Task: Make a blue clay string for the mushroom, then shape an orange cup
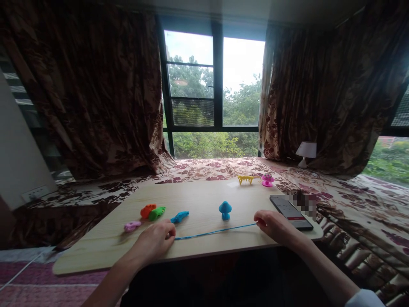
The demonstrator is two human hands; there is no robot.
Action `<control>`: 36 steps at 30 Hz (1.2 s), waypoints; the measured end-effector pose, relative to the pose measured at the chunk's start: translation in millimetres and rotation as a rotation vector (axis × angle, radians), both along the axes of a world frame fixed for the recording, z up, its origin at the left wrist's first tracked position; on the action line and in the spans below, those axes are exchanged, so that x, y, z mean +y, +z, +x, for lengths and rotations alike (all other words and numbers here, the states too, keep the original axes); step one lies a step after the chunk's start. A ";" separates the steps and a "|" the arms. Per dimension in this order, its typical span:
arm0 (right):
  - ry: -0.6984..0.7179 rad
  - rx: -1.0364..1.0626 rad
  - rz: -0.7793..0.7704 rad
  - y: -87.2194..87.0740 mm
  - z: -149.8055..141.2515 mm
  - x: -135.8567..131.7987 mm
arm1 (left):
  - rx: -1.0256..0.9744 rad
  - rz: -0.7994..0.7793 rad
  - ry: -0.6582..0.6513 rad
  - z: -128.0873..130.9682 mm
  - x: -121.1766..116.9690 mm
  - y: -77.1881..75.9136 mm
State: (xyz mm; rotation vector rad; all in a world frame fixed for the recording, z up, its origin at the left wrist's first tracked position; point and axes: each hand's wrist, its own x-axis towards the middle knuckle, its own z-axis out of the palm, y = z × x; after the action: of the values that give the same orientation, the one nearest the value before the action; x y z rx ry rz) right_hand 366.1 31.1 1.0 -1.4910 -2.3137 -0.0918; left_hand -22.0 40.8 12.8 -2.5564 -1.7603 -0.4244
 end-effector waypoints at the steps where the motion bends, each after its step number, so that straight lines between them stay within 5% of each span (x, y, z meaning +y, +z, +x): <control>1: 0.006 0.013 0.000 -1.2 0.9 0.4 | 0.006 0.007 -0.009 0.6 0.1 0.8; 16: 0.013 0.140 0.014 -15.6 9.6 2.6 | 0.082 0.060 0.030 5.1 -3.0 0.3; 22: 0.033 0.146 0.017 -16.3 17.5 -9.0 | 0.023 0.038 -0.080 -8.2 -7.4 -3.3; 25: -0.026 0.147 0.044 -17.8 20.1 -21.3 | -0.041 0.090 -0.030 -9.1 -15.5 -7.2; 28: -0.099 0.125 0.098 -23.3 11.6 -35.5 | -0.110 0.174 0.032 22.8 -29.8 -11.4; 32: -0.072 -0.009 0.109 -34.3 -12.0 -45.5 | -0.112 0.099 -0.274 105.1 -43.1 -22.8; 36: -0.038 -0.088 0.064 -44.9 -19.6 -48.6 | -0.080 0.069 -0.379 159.1 -40.0 -42.7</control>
State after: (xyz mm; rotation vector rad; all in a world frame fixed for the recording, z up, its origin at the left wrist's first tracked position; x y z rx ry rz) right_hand 346.4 -17.6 -43.9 -1.5281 -2.3275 -0.2449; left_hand 137.0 0.7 -29.9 -2.8577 -1.2472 -0.5877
